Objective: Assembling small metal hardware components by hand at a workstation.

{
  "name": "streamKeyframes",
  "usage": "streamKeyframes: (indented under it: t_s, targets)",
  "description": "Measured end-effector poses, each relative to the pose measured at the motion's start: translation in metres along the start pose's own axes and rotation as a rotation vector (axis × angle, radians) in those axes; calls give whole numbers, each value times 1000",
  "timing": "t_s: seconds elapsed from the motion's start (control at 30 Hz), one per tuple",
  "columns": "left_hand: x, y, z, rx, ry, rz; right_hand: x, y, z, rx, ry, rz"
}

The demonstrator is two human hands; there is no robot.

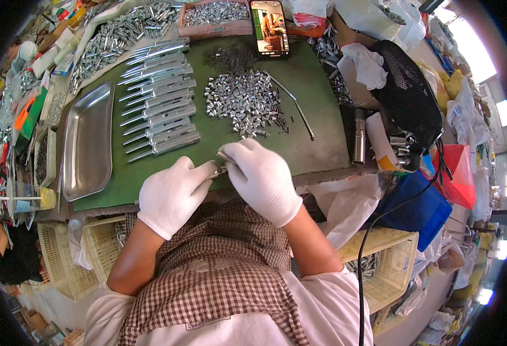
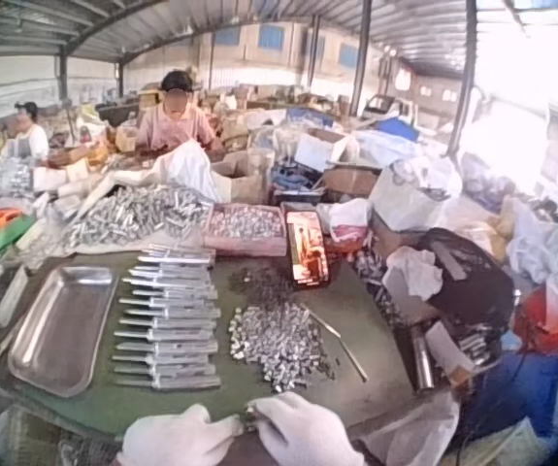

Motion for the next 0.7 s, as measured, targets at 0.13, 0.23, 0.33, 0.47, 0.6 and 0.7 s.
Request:
streamKeyframes:
  t_s: [0.13,0.23,0.33,0.47,0.6,0.7]
  targets:
    - [-2,3,-1,-15,-4,-10,-17,15,-7,-162,-97,-2]
    - [-1,-1,2,25,2,5,-29,25,-11,-217,-134,-7]
    - [-1,-1,4,23,-8,-3,-36,30,-12,-208,-123,-37]
    - [1,-2,1,25,-2,4,-7,19,-10,6,-66,-11]
    - [-1,2,3,27,-12,-55,18,-10,-32,186,-41,-180]
    - [0,2,1,31,-2,-62,30,-20,-43,161,65,-258]
Point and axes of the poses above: each hand's wrist, its own z-axis towards the middle knuckle, its own y-axis out of the back of the hand, x = y × z, the point moved 10 cm from there along z, towards the middle knuckle, and after that the axes turned 9 degrees about y, right-handed, at the moved point
